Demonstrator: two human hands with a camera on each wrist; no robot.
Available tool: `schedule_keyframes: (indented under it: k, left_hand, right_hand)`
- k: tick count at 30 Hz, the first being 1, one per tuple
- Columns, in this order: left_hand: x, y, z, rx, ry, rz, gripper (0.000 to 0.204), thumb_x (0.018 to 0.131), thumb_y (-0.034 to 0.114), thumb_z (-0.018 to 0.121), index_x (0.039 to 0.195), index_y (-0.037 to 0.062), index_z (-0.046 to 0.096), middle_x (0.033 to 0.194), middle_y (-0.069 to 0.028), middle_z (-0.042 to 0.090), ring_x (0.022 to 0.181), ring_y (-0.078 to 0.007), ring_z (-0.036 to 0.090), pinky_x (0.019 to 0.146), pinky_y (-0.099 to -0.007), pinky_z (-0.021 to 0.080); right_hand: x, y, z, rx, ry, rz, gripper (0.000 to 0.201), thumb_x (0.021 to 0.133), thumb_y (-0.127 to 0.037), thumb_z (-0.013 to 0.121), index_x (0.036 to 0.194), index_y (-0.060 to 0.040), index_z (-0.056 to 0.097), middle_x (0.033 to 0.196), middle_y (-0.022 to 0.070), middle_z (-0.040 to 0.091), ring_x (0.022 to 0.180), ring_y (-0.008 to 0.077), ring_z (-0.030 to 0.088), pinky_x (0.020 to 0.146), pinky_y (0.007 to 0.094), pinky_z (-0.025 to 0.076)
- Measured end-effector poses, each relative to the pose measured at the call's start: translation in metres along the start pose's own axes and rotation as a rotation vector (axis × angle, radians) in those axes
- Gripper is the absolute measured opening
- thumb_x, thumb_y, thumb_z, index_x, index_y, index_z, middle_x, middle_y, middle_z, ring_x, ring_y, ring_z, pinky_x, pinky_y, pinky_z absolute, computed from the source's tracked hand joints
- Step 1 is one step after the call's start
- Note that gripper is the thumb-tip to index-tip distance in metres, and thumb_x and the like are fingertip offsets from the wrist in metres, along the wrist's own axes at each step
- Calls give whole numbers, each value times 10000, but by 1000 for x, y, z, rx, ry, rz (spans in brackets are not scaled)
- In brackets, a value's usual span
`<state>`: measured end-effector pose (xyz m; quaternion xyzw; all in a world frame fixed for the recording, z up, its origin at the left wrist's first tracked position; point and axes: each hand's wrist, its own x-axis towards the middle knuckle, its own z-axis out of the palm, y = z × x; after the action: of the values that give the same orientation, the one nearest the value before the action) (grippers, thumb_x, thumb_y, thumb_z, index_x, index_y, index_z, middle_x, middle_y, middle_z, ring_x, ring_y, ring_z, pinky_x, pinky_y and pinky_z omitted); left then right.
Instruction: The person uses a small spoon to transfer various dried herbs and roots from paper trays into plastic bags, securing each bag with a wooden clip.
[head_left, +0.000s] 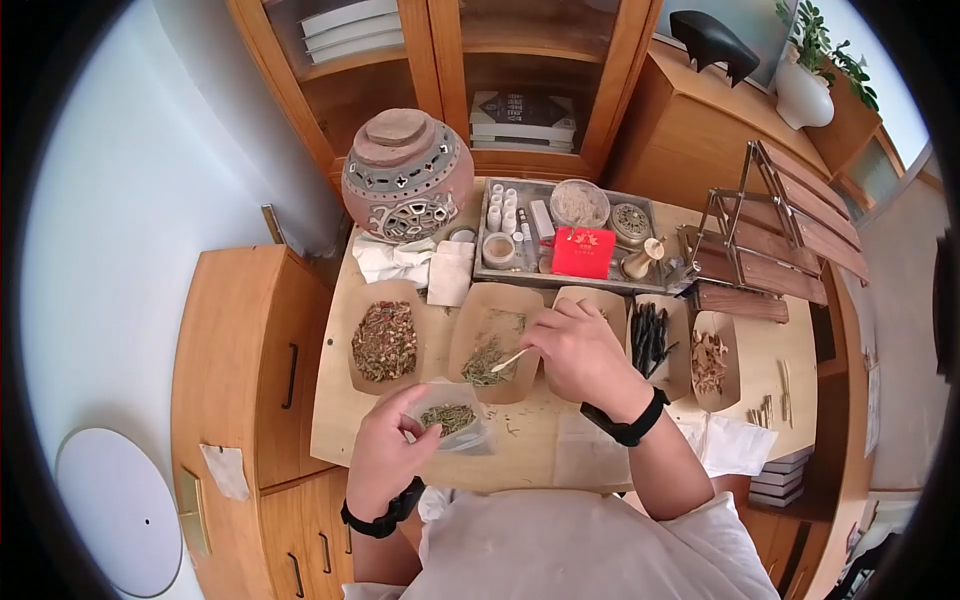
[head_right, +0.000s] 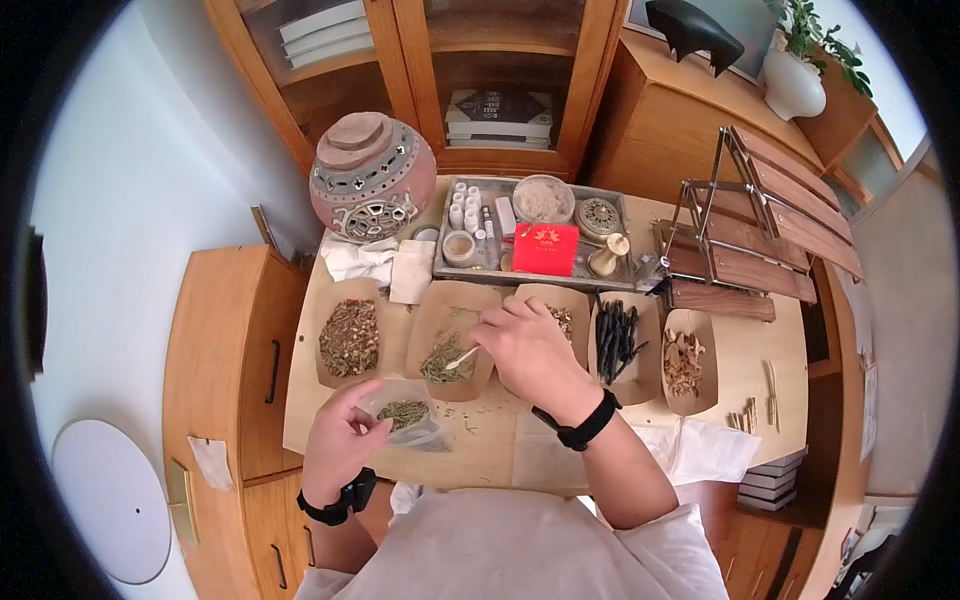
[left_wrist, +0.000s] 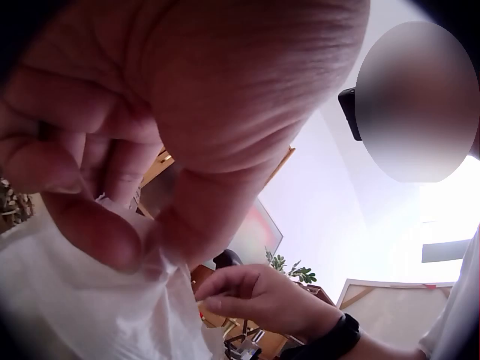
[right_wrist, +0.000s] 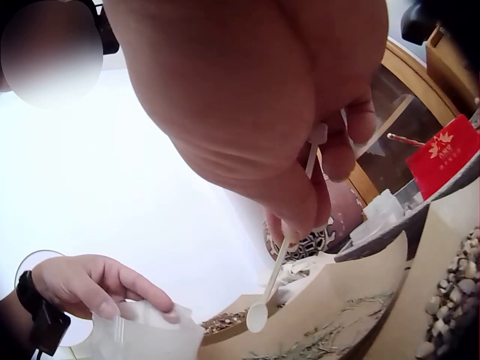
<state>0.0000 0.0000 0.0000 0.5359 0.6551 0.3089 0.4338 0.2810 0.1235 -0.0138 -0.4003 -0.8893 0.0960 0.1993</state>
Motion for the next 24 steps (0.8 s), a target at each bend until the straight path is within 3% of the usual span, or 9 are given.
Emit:
schedule_keyframes:
  k: [2, 9, 11, 18, 24]
  left_hand:
    - [1, -3, -4, -11, 24, -25, 555, 867, 15, 805, 1402, -26, 664, 1276, -122, 714, 798, -121, 693, 687, -284, 558]
    - [1, -3, -2, -20, 30, -32, 539, 867, 9, 805, 1384, -57, 667, 1260, -118, 714, 791, -107, 684, 679, -273, 550]
    - [1, -8, 0, -3, 39, 4, 560, 873, -13, 814, 1412, -16, 662, 1304, -66, 712, 772, -52, 640, 646, -226, 499]
    - [2, -5, -1, -22, 27, -1, 559, 871, -12, 819, 1406, -27, 661, 1374, -80, 689, 784, -56, 642, 658, -226, 507]
    - [0, -6, -1, -19, 33, -5, 561, 870, -6, 823, 1407, -26, 663, 1193, -51, 718, 767, -52, 633, 657, -230, 500]
  right_hand:
    - [-1, 3, 8, -28, -75, -28, 165, 837, -52, 750, 969, -144, 790, 1001, 12, 711, 1037, 255, 623, 928, 408, 449]
    - [1, 6, 31, -49, -15, -70, 125, 868, -89, 759, 967, -157, 794, 992, 4, 713, 1019, 243, 633, 902, 398, 458]
    - [3, 5, 32, -51, 27, -8, 111, 878, -108, 766, 970, -160, 801, 986, 0, 717, 1021, 236, 641, 901, 393, 459]
    - [1, -3, 40, 78, -24, -32, 130, 887, -100, 717, 952, -170, 804, 995, 6, 722, 1022, 241, 650, 914, 405, 457]
    - [4, 17, 15, -5, 19, 33, 122, 887, -114, 731, 942, -191, 809, 964, 1, 725, 1011, 245, 643, 931, 394, 455]
